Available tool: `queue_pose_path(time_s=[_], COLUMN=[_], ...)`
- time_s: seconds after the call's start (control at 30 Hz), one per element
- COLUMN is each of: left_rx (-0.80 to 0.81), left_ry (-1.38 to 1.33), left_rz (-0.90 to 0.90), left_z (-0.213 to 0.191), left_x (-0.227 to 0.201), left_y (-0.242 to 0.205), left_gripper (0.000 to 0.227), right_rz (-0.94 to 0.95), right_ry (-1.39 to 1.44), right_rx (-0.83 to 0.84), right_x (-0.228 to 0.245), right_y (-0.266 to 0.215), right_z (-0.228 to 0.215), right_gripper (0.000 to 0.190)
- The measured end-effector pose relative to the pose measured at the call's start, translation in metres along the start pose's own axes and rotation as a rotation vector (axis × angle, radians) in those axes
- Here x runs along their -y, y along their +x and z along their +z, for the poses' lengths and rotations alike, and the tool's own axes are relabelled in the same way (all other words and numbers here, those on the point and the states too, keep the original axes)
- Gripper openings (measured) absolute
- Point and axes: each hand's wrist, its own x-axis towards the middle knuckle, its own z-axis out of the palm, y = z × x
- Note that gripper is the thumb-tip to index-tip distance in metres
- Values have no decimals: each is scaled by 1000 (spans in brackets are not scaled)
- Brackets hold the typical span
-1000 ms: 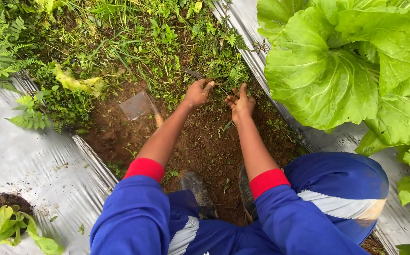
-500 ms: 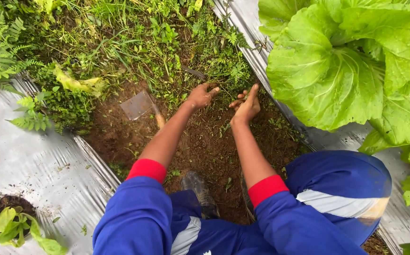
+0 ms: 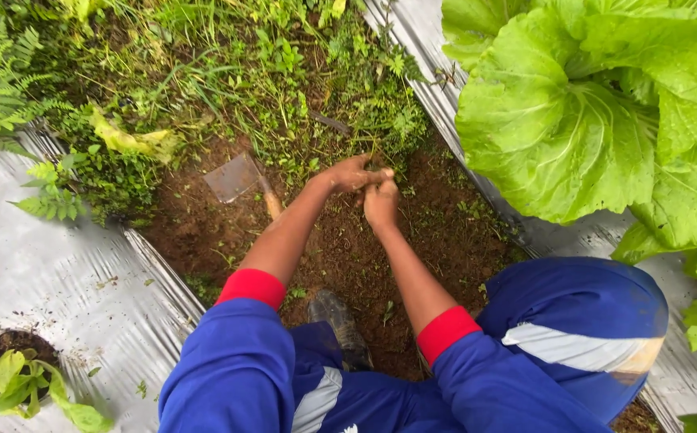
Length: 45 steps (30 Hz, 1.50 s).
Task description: Weeding a garden bed by hand and using a small hand hoe to clear unwanted plants from between crops.
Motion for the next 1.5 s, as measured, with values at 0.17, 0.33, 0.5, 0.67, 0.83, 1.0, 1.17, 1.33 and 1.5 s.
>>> queue_pose_path(time_s=[0.17, 0.33, 0.5, 0.67, 0.83, 1.0, 1.17, 1.33, 1.5], left_rx=[-305, -467, -464, -431, -408, -401, -407, -385, -347], left_ry=[417, 409, 577, 599, 586, 590, 560, 579, 611], left_rz=[17, 35, -30, -46, -57, -73, -68, -76, -120], left_z=[5, -23, -24, -41, -42, -42, -38, -24, -23], left_x=[11, 66, 68, 104, 113, 100, 101, 78, 75], left_y=[0, 48, 34, 71, 77, 70, 73, 47, 39], left_gripper=[59, 55, 75, 73, 73, 73, 74, 76, 79], right_rz=[98, -10, -211, -247, -156, 12, 105, 283, 225], right_ry=[138, -313, -524, -378, -259, -489, -666, -395, -70], right_rx=[19, -354, -259, -326, -393, -117, -74, 43, 22], right_x=[8, -15, -21, -37, -42, -32, -65, -44, -35], right_y=[16, 44, 51, 43, 47, 48, 86, 64, 40], right_z=[-14, -34, -26, -24, -34, -43, -42, -41, -51], right_gripper=[30, 57, 18, 16, 22, 44, 24, 35, 28])
